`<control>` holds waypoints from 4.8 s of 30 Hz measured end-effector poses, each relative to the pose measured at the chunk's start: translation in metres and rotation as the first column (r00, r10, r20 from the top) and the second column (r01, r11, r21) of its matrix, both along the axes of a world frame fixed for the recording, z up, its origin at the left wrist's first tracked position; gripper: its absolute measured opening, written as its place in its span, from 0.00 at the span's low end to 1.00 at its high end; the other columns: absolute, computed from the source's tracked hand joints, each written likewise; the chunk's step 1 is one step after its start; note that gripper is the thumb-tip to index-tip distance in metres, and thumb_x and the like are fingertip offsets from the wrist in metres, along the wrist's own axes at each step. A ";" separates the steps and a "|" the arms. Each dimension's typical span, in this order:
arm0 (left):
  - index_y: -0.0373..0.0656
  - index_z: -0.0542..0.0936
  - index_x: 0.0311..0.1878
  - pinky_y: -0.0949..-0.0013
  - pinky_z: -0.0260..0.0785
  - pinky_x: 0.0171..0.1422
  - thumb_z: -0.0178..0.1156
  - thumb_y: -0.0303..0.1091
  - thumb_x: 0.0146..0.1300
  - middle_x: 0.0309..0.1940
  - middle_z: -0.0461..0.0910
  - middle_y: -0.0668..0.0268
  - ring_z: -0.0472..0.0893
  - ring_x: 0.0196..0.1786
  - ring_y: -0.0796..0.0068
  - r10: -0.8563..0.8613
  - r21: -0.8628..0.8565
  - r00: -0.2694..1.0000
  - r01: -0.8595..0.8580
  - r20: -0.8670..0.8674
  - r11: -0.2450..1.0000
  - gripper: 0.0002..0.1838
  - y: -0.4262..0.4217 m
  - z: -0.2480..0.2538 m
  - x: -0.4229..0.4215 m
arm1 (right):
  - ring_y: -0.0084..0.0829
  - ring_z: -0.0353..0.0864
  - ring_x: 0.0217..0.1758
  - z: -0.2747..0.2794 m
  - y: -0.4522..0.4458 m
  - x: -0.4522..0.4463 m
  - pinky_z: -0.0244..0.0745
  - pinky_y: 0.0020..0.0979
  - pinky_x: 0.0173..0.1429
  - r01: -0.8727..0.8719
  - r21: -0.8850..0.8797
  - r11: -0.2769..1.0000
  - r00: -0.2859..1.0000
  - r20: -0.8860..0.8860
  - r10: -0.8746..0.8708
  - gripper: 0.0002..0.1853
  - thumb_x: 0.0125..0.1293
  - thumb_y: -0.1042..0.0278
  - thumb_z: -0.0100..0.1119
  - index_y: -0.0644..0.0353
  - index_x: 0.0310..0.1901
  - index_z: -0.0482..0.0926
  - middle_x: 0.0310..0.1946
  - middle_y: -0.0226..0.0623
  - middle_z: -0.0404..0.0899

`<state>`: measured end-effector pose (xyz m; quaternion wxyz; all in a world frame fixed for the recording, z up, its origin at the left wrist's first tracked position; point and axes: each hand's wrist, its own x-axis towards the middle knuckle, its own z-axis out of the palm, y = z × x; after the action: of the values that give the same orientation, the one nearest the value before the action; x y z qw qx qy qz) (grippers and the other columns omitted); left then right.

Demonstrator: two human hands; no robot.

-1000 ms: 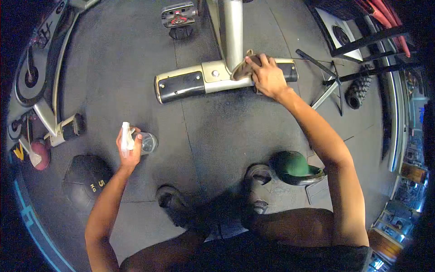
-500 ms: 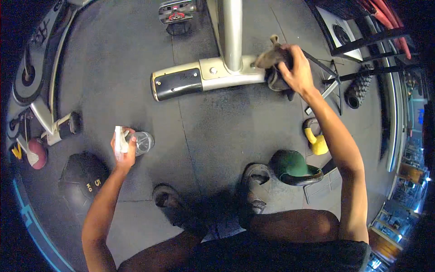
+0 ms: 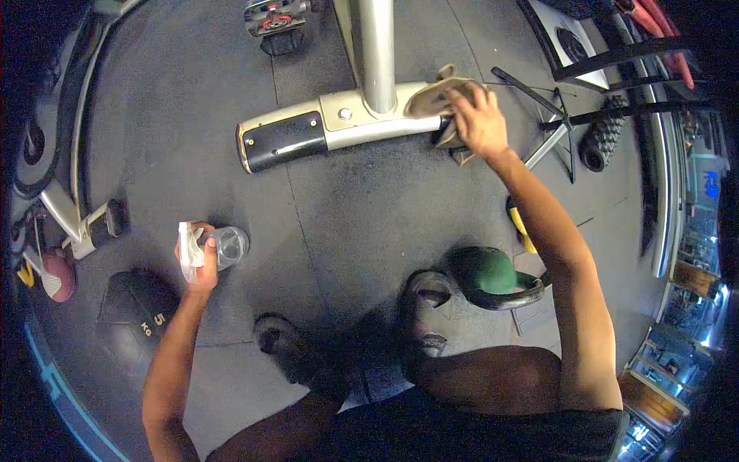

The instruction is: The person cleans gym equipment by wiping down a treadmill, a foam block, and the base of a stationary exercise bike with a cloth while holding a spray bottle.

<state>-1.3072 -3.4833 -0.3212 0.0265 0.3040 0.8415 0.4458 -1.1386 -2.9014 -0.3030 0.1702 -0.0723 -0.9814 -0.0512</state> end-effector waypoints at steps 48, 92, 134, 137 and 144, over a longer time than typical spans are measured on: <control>0.38 0.76 0.47 0.59 0.70 0.54 0.63 0.39 0.65 0.40 0.80 0.59 0.79 0.45 0.62 -0.018 0.025 0.999 0.016 0.050 1.000 0.15 0.006 0.005 -0.002 | 0.57 0.74 0.62 0.020 -0.083 -0.027 0.79 0.46 0.61 0.019 -0.265 0.964 0.999 -0.028 -0.027 0.29 0.67 0.69 0.59 0.37 0.70 0.72 0.63 0.56 0.69; 0.34 0.77 0.45 0.59 0.73 0.45 0.64 0.40 0.64 0.37 0.81 0.55 0.82 0.38 0.60 -0.081 -0.014 0.993 0.080 -0.086 0.997 0.17 0.012 0.016 -0.006 | 0.50 0.78 0.54 0.031 -0.161 -0.055 0.86 0.46 0.51 -0.127 -0.050 0.991 0.948 0.289 0.137 0.21 0.59 0.70 0.61 0.61 0.55 0.80 0.57 0.51 0.69; 0.36 0.77 0.39 0.64 0.68 0.36 0.64 0.37 0.62 0.33 0.75 0.59 0.76 0.31 0.64 -0.097 0.088 0.991 0.105 -0.087 0.991 0.13 0.015 0.020 -0.001 | 0.49 0.71 0.60 0.012 -0.255 -0.201 0.73 0.49 0.62 -0.255 -0.370 0.893 0.924 0.179 0.338 0.18 0.76 0.49 0.48 0.39 0.59 0.82 0.54 0.42 0.76; 0.36 0.76 0.40 0.63 0.68 0.36 0.64 0.38 0.63 0.33 0.75 0.59 0.75 0.31 0.65 -0.096 0.096 0.991 0.105 -0.094 0.990 0.14 0.014 0.018 -0.002 | 0.52 0.78 0.57 0.015 -0.235 -0.198 0.81 0.48 0.56 -0.199 -0.309 0.930 0.933 0.232 0.276 0.17 0.75 0.51 0.50 0.44 0.55 0.84 0.53 0.48 0.77; 0.36 0.76 0.41 0.64 0.68 0.38 0.64 0.39 0.62 0.34 0.75 0.59 0.75 0.32 0.65 -0.076 0.064 0.993 0.082 -0.085 0.995 0.15 0.011 0.016 -0.002 | 0.46 0.88 0.42 0.014 -0.154 -0.170 0.86 0.42 0.43 -0.078 0.043 0.996 0.945 0.321 0.060 0.12 0.68 0.64 0.54 0.55 0.41 0.88 0.42 0.48 0.84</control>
<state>-1.3087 -3.4725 -0.3057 -0.0007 0.3560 0.8137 0.4595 -1.3081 -3.0557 -0.2889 0.0125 -0.0240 -0.9962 -0.0831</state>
